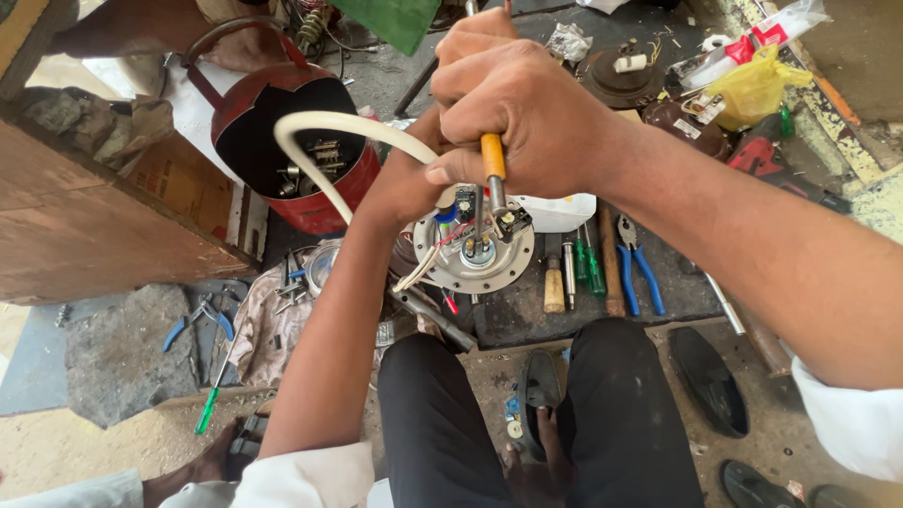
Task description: The person uses a screwdriver to tighten screws on a circular electrical component with attached tubing and wires. They then adjust the wires and tubing by hand and briefly handle a cylindrical metal housing.
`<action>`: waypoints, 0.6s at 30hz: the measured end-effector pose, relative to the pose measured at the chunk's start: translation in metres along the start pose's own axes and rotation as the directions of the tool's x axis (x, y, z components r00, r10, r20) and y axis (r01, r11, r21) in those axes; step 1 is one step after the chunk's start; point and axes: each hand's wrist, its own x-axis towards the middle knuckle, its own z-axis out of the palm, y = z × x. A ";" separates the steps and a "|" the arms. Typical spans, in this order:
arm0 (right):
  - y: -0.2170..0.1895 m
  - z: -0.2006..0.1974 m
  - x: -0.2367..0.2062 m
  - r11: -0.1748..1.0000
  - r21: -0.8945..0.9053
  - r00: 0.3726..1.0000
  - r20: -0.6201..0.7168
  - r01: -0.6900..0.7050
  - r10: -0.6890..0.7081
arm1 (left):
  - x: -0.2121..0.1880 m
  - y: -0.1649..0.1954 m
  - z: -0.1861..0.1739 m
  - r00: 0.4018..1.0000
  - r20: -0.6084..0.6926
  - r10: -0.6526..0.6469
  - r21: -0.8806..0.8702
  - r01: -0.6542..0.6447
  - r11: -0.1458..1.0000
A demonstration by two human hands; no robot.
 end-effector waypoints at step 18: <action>-0.029 -0.040 0.033 0.867 -0.469 0.588 0.754 0.168 0.294 | -0.003 -0.002 0.006 0.898 0.306 -0.316 -0.270 0.400 0.876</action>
